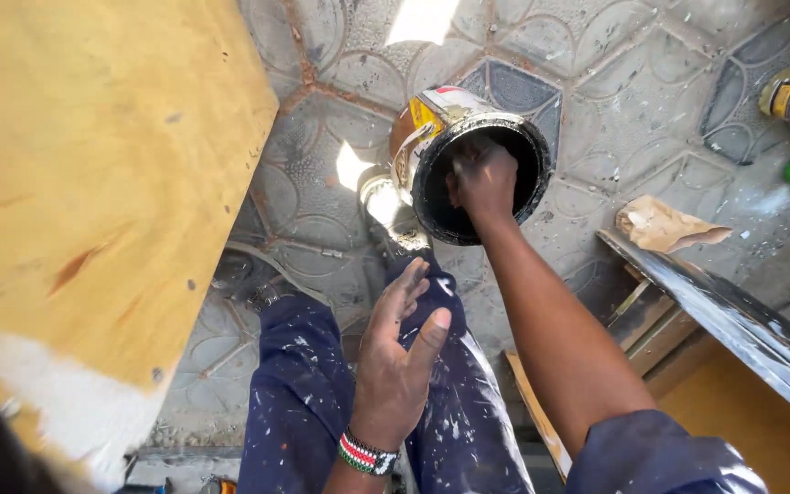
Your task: The person repeatedly dips a brush into a paint can and applies black paint to a rectangular wooden board. The person holds the board with one hand while painting with the other, covering the surface with multiple strokes.
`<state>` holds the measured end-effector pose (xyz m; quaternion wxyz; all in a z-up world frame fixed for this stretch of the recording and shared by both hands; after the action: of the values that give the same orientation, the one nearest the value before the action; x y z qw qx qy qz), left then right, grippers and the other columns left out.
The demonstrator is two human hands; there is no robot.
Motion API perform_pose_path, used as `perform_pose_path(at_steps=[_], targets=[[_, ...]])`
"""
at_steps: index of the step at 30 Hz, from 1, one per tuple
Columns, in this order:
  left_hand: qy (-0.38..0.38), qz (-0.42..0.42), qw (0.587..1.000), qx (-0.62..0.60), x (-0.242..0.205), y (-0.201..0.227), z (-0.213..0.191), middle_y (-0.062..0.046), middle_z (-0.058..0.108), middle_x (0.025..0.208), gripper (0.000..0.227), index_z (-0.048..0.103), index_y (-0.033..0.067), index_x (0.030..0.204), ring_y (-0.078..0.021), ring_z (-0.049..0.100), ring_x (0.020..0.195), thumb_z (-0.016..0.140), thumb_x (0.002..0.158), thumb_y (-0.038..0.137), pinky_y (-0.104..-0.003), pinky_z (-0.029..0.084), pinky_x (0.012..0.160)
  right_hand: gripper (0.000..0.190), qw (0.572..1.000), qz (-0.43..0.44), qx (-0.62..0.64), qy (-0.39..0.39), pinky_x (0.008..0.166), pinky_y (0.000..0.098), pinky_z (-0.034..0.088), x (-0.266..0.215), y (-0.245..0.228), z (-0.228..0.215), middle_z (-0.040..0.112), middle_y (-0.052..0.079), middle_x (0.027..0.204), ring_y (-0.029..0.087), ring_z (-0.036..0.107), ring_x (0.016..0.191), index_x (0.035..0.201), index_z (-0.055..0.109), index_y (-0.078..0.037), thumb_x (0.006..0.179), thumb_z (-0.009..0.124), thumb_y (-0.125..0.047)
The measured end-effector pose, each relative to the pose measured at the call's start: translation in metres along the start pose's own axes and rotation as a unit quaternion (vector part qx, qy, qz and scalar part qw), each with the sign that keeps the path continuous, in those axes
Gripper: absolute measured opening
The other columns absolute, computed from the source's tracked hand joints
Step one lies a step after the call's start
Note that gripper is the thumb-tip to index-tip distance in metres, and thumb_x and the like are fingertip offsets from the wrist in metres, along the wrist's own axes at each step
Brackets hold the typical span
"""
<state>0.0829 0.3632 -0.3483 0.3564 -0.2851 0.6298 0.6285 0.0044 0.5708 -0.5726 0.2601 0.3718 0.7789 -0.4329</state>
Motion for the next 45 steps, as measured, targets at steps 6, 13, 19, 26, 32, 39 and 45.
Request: perform_pose_path(at_steps=[6, 13, 19, 26, 32, 39, 45], targets=[[0.025, -0.004, 1.000, -0.006, 0.024, -0.005, -0.006, -0.013, 0.069, 0.176, 0.081, 0.060, 0.0123, 0.172, -0.0295, 0.072, 0.160, 0.068, 0.107, 0.060, -0.045, 0.057, 0.132, 0.021, 0.997, -0.054, -0.050, -0.016, 0.043, 0.0380, 0.039, 0.013, 0.017, -0.005, 0.067, 0.008, 0.053, 0.020, 0.067, 0.044, 0.071, 0.059, -0.011, 0.092, 0.061, -0.009], [0.020, 0.016, 0.998, -0.054, 0.030, -0.002, -0.016, -0.032, 0.066, 0.168, 0.070, 0.060, 0.0021, 0.171, -0.0527, 0.059, 0.163, 0.071, 0.117, 0.045, -0.061, 0.045, 0.136, 0.020, 0.962, 0.243, 0.122, 0.014, 0.055, 0.0383, 0.063, 0.035, 0.091, -0.021, 0.083, 0.015, 0.088, 0.027, 0.083, 0.074, 0.101, 0.090, -0.007, 0.088, 0.077, -0.015], [0.006, 0.001, 0.998, -0.063, 0.033, 0.003, -0.024, -0.033, 0.065, 0.168, 0.069, 0.057, 0.0015, 0.172, -0.0540, 0.055, 0.166, 0.066, 0.119, 0.045, -0.064, 0.041, 0.139, 0.029, 0.968, 0.136, 0.181, -0.110, 0.040, 0.0346, 0.058, -0.006, 0.062, -0.033, 0.078, 0.023, 0.087, 0.031, 0.082, 0.070, 0.114, 0.083, 0.001, 0.093, 0.064, -0.005], [0.005, 0.009, 0.997, -0.080, 0.032, 0.004, -0.034, -0.036, 0.063, 0.168, 0.069, 0.056, -0.0001, 0.172, -0.0575, 0.053, 0.165, 0.065, 0.120, 0.045, -0.068, 0.040, 0.139, 0.023, 0.963, 0.096, -0.057, -0.245, 0.043, 0.0240, 0.052, -0.031, -0.018, -0.050, 0.076, 0.021, 0.074, 0.026, 0.075, 0.059, 0.094, 0.084, 0.010, 0.091, 0.063, 0.001], [0.010, 0.006, 0.996, -0.084, 0.031, 0.005, -0.041, -0.035, 0.065, 0.166, 0.068, 0.057, 0.0010, 0.172, -0.0557, 0.057, 0.164, 0.066, 0.120, 0.042, -0.064, 0.042, 0.138, 0.078, 0.934, 0.010, 0.121, -0.337, 0.049, 0.0206, 0.063, 0.035, 0.108, -0.079, 0.083, 0.009, 0.092, 0.014, 0.084, 0.075, 0.137, 0.071, -0.002, 0.096, 0.085, -0.067], [0.016, 0.001, 0.997, -0.081, 0.019, 0.009, -0.049, -0.030, 0.069, 0.165, 0.070, 0.060, 0.0045, 0.172, -0.0480, 0.064, 0.161, 0.068, 0.118, 0.047, -0.058, 0.047, 0.137, 0.031, 0.966, 0.217, -0.011, -0.142, 0.052, 0.0568, 0.061, 0.012, 0.046, -0.047, 0.068, 0.024, 0.072, 0.040, 0.072, 0.062, 0.094, 0.078, 0.013, 0.091, 0.091, -0.016], [0.010, 0.023, 0.998, -0.063, -0.050, 0.055, -0.048, -0.025, 0.078, 0.155, 0.058, 0.071, 0.0078, 0.162, -0.0428, 0.073, 0.151, 0.065, 0.118, 0.046, -0.058, 0.053, 0.131, 0.065, 0.817, -0.014, 0.237, -0.525, 0.040, 0.0240, 0.036, -0.065, -0.077, -0.124, 0.062, 0.023, 0.076, 0.018, 0.052, 0.052, 0.111, 0.064, 0.029, 0.078, 0.101, -0.014]])
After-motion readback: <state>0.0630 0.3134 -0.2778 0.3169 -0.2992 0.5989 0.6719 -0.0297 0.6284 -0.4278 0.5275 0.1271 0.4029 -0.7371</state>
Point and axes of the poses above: each hand's wrist, its own x-axis towards the middle knuckle, its own z-axis out of the palm, y = z × x, the point moved 1 cm from there along x, towards the middle knuckle
